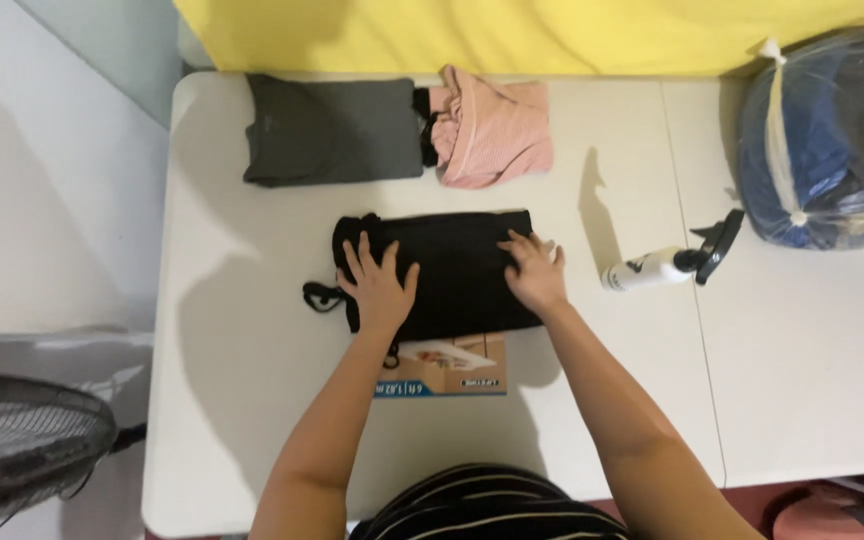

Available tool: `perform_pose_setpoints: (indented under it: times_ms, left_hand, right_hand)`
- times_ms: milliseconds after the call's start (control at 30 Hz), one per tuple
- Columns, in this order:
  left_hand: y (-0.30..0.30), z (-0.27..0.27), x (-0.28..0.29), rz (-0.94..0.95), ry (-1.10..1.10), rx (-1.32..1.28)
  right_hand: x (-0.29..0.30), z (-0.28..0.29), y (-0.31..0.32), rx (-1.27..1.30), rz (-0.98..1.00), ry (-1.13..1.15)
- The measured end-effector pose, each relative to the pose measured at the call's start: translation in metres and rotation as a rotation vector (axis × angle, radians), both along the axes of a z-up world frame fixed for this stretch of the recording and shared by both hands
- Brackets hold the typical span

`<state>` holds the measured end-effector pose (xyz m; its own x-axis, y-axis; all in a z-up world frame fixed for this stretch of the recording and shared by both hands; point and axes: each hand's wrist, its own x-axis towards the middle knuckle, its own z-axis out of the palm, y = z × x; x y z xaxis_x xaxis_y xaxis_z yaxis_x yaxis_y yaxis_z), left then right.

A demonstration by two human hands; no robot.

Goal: The person takes clothes from a white bucket, sprays them with a spray bottle, and folds them on a white table. They handle a black garment and a white garment, folding each into a neat stack.

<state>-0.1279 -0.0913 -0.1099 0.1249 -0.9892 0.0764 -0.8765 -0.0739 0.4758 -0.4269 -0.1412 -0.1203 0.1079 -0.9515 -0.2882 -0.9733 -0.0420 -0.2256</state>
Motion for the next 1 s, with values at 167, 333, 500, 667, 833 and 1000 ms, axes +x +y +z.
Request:
perform_pose_setpoints:
  times_ms: [167,333,500,667,833,1000]
  left_hand:
    - [-0.095,-0.013,-0.020,0.005,0.055,-0.191]
    - [-0.197,-0.047,-0.041,-0.075,0.205,-0.321]
    - [-0.257,-0.059,-0.069,-0.174,0.452,-0.293]
    - [-0.270,-0.103,-0.093,-0.120,0.514,-0.074]
    - [-0.260,-0.049,-0.079,-0.204,0.671,-0.118]
    - [-0.170,0.088,-0.044,-0.283,0.747,-0.190]
  right_hand:
    - [-0.059,-0.043,-0.083,-0.273,-0.183,-0.055]
    - [-0.076,-0.030,-0.141,-0.408,-0.325,-0.417]
    - [-0.066,-0.026,-0.180,-0.319,-0.391,-0.846]
    - [-0.046,-0.047,-0.200,-0.083,-0.530,-0.995]
    - [-0.026,0.021,-0.177,-0.180,-0.580,-1.077]
    - [0.001,0.095,-0.099,-0.403,-0.279,-1.130]
